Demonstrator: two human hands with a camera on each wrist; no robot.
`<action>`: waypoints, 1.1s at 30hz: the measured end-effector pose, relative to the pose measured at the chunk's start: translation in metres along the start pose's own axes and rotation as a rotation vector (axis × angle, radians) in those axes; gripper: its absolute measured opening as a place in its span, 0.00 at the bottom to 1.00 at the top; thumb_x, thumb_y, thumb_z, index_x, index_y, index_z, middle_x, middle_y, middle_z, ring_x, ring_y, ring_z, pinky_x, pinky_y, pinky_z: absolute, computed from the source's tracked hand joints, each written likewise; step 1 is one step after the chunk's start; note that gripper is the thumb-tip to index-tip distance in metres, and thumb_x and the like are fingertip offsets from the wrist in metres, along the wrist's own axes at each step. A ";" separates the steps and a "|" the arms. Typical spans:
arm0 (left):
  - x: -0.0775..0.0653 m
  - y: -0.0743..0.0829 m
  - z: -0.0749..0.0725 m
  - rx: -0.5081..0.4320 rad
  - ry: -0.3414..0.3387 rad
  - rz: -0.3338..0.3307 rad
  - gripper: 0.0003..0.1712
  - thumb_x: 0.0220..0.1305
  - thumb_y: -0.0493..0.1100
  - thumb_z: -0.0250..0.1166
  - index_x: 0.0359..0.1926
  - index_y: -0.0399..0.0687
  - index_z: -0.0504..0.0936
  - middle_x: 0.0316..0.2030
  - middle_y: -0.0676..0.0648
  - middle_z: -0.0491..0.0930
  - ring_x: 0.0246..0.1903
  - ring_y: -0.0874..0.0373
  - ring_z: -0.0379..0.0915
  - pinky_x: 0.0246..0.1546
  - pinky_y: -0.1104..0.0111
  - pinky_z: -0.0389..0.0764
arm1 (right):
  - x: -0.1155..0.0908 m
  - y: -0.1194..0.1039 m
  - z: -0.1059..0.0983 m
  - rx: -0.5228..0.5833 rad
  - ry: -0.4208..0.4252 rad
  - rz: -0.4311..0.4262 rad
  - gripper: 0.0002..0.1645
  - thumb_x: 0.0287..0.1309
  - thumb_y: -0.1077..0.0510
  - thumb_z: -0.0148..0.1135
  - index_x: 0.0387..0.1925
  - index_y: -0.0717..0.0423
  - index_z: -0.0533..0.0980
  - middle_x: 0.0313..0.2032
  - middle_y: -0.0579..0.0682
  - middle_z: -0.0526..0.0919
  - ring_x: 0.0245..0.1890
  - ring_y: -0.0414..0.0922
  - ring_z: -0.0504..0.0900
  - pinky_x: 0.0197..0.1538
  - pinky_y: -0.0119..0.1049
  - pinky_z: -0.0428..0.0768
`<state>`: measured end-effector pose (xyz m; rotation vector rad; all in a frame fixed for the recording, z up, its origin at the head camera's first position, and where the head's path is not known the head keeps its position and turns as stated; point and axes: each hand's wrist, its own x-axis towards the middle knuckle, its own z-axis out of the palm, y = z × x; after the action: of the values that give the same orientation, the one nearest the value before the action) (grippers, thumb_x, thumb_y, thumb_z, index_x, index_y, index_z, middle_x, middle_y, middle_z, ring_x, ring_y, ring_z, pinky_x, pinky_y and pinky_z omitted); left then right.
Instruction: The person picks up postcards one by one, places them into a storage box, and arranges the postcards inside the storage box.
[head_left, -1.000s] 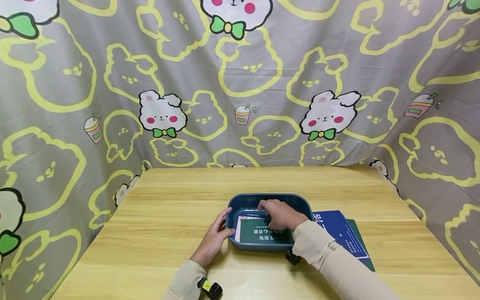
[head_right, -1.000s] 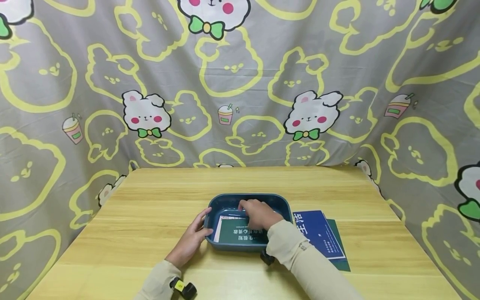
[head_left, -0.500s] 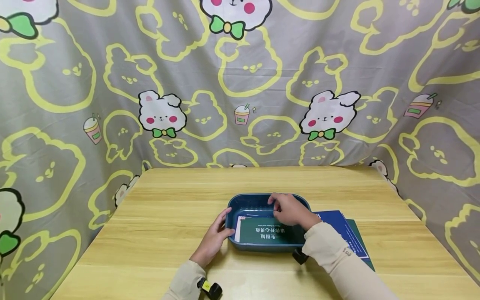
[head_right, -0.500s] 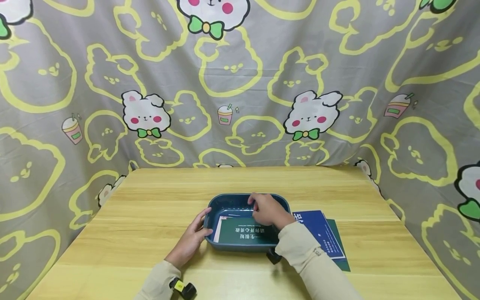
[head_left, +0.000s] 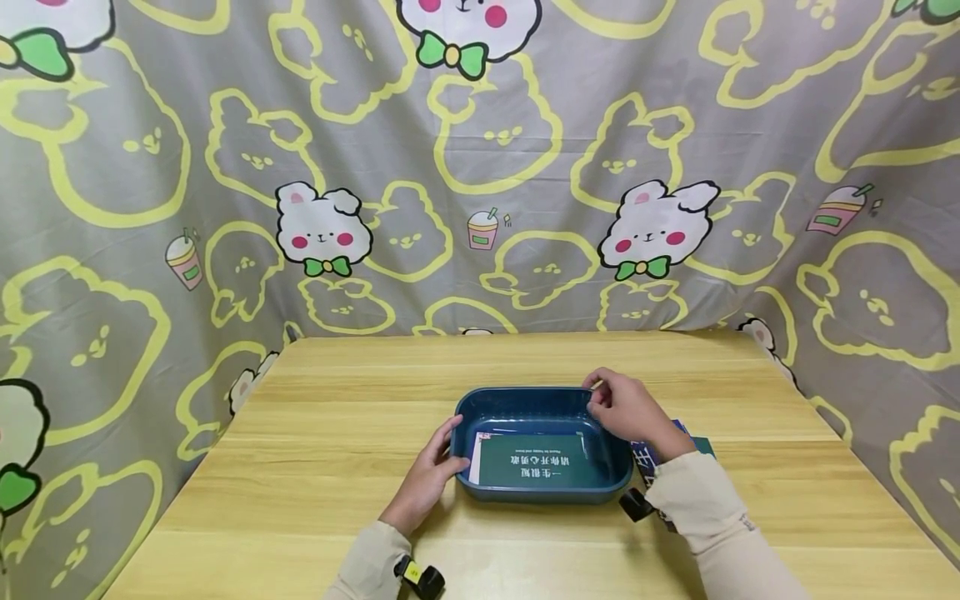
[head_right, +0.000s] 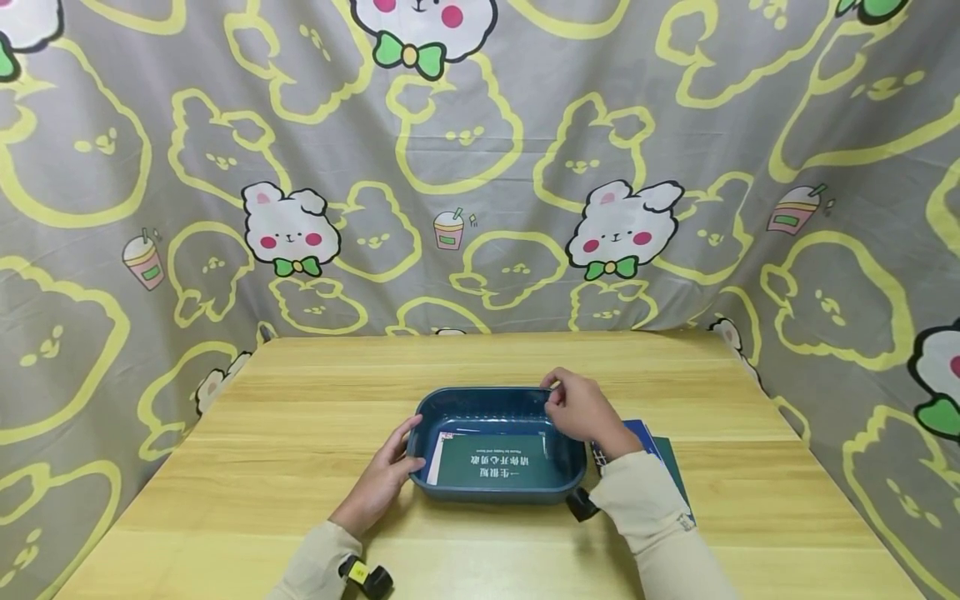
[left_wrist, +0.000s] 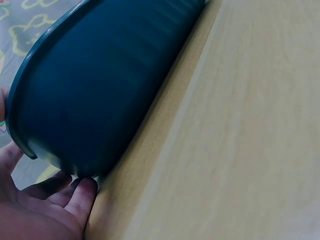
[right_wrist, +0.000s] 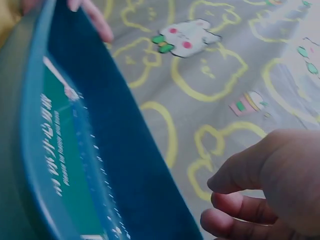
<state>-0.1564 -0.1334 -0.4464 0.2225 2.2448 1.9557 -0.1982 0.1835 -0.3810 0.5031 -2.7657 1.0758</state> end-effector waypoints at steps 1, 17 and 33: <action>0.000 0.000 0.000 -0.001 -0.001 0.001 0.36 0.63 0.35 0.55 0.71 0.56 0.57 0.70 0.32 0.51 0.67 0.32 0.48 0.65 0.40 0.57 | -0.002 0.003 -0.003 0.005 0.024 0.007 0.12 0.55 0.67 0.58 0.43 0.64 0.74 0.26 0.49 0.77 0.23 0.43 0.73 0.29 0.39 0.75; 0.001 -0.001 -0.001 0.001 0.002 0.001 0.36 0.63 0.35 0.56 0.70 0.58 0.58 0.71 0.32 0.49 0.67 0.32 0.48 0.65 0.40 0.56 | -0.031 0.059 -0.039 0.005 0.122 0.357 0.18 0.56 0.60 0.59 0.45 0.69 0.72 0.31 0.58 0.80 0.29 0.49 0.76 0.32 0.40 0.75; 0.000 -0.001 -0.001 -0.008 -0.013 -0.003 0.35 0.64 0.35 0.55 0.71 0.57 0.57 0.71 0.31 0.49 0.67 0.31 0.47 0.65 0.40 0.56 | -0.050 0.090 -0.050 0.007 -0.121 0.682 0.19 0.55 0.52 0.66 0.28 0.64 0.71 0.25 0.56 0.71 0.29 0.52 0.72 0.31 0.39 0.70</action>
<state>-0.1570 -0.1346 -0.4467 0.2304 2.2275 1.9565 -0.1826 0.2924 -0.4126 -0.4346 -3.1201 1.1878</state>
